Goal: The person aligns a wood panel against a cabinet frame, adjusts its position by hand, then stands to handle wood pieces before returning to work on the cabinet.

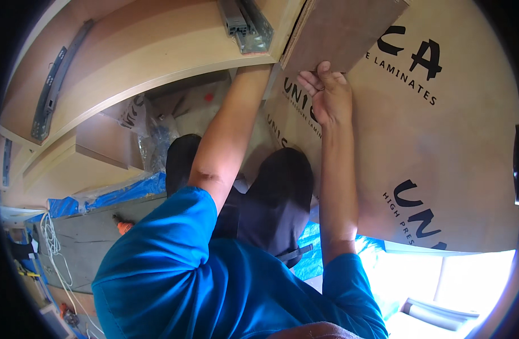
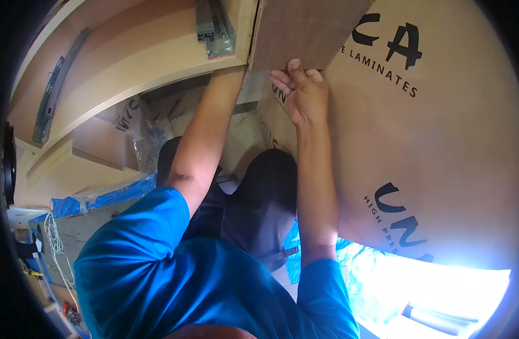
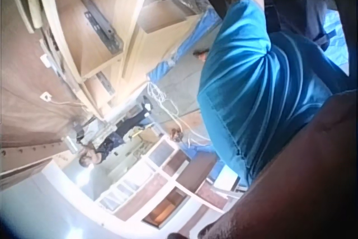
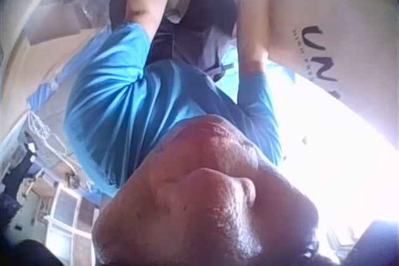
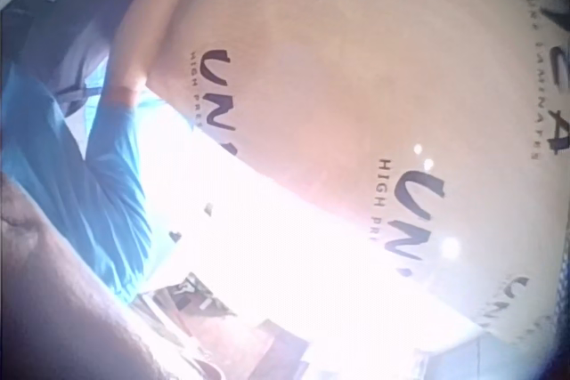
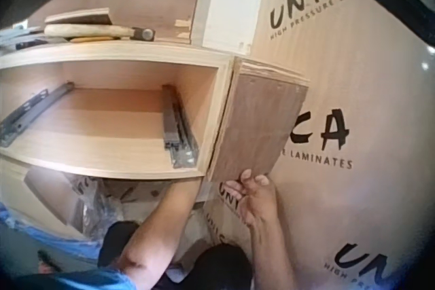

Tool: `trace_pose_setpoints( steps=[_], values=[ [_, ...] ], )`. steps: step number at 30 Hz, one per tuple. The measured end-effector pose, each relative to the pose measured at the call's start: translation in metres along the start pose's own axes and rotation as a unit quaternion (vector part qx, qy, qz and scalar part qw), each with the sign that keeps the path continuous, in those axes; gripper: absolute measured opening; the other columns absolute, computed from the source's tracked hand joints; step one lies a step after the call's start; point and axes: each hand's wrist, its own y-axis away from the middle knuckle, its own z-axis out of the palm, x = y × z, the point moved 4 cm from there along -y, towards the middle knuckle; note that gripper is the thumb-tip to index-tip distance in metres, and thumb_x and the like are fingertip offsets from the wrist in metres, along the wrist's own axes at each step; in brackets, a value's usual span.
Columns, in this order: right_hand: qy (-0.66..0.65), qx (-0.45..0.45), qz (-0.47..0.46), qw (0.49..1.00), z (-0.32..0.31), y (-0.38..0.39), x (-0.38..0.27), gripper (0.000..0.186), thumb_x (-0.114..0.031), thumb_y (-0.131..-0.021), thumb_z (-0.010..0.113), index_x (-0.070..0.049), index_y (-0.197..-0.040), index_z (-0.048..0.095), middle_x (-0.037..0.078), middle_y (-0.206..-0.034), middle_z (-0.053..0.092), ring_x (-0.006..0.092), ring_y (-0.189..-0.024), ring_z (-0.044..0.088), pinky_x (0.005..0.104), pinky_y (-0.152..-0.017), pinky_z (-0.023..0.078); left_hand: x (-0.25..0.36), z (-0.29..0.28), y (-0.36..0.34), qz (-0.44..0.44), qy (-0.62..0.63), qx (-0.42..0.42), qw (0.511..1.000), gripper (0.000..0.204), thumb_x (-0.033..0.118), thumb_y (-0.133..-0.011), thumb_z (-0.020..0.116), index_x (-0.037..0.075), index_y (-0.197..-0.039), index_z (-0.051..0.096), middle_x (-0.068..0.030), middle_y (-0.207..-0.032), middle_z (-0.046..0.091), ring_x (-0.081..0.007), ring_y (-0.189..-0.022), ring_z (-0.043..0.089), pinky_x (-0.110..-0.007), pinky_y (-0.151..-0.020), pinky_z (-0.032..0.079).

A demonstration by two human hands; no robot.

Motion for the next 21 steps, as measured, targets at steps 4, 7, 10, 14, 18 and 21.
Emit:
trace_pose_setpoints(
  steps=[4, 7, 10, 14, 18, 21],
  values=[
    [-0.001, -0.003, -0.007, 1.000, 0.004, 0.007, 0.000, 0.036, -0.015, -0.093, 0.075, 0.003, -0.103, 0.047, 0.012, -0.095, 0.063, 0.0333, -0.087, 0.070, 0.0510, -0.088, 0.058, 0.002, -0.004, -0.001, -0.004, 0.019, 0.004, 1.000, 0.047, 0.036, -0.107, 0.044, 0.009, -0.145, 0.046, -0.0095, -0.139, 0.054, -0.0229, -0.127, 0.053, -0.036, -0.107, 0.046],
    [-0.001, 0.001, -0.001, 1.000, -0.001, 0.001, 0.002, 0.038, -0.018, -0.092, 0.077, 0.005, -0.103, 0.047, 0.012, -0.094, 0.062, 0.0330, -0.088, 0.069, 0.0504, -0.088, 0.057, 0.003, -0.002, -0.003, -0.005, 0.024, 0.003, 1.000, 0.047, 0.036, -0.107, 0.044, 0.009, -0.145, 0.046, -0.0096, -0.139, 0.054, -0.0231, -0.127, 0.053, -0.037, -0.107, 0.046],
    [-0.001, -0.010, 0.003, 1.000, -0.001, 0.000, 0.001, 0.041, -0.020, -0.091, 0.078, 0.005, -0.103, 0.048, 0.012, -0.094, 0.061, 0.0322, -0.087, 0.069, 0.0501, -0.088, 0.057, 0.003, 0.001, -0.005, -0.003, 0.030, 0.000, 1.000, 0.047, 0.037, -0.107, 0.044, 0.009, -0.145, 0.046, -0.0096, -0.139, 0.054, -0.0233, -0.127, 0.053, -0.037, -0.107, 0.046],
    [0.004, -0.012, 0.008, 1.000, 0.003, 0.003, 0.002, 0.041, -0.020, -0.091, 0.078, 0.005, -0.103, 0.048, 0.012, -0.094, 0.061, 0.0319, -0.086, 0.069, 0.0503, -0.089, 0.057, 0.009, 0.002, -0.005, 0.000, 0.031, 0.002, 1.000, 0.047, 0.037, -0.107, 0.044, 0.009, -0.145, 0.046, -0.0097, -0.139, 0.054, -0.0235, -0.127, 0.053, -0.037, -0.107, 0.046],
    [0.003, -0.030, 0.014, 0.999, -0.002, -0.003, -0.001, 0.041, -0.021, -0.091, 0.078, 0.005, -0.103, 0.048, 0.012, -0.095, 0.061, 0.0319, -0.086, 0.068, 0.0507, -0.090, 0.057, 0.006, 0.006, -0.003, -0.002, 0.035, -0.002, 0.999, 0.047, 0.037, -0.107, 0.044, 0.009, -0.145, 0.046, -0.0098, -0.139, 0.054, -0.0237, -0.127, 0.053, -0.037, -0.107, 0.046],
    [-0.001, -0.040, 0.015, 0.999, -0.002, -0.002, 0.001, 0.042, -0.021, -0.091, 0.078, 0.005, -0.104, 0.048, 0.013, -0.097, 0.061, 0.0326, -0.087, 0.068, 0.0514, -0.090, 0.057, 0.007, 0.007, -0.001, 0.000, 0.028, -0.003, 1.000, 0.048, 0.037, -0.107, 0.044, 0.009, -0.145, 0.046, -0.0099, -0.139, 0.054, -0.0239, -0.127, 0.053, -0.037, -0.107, 0.046]
  ],
)
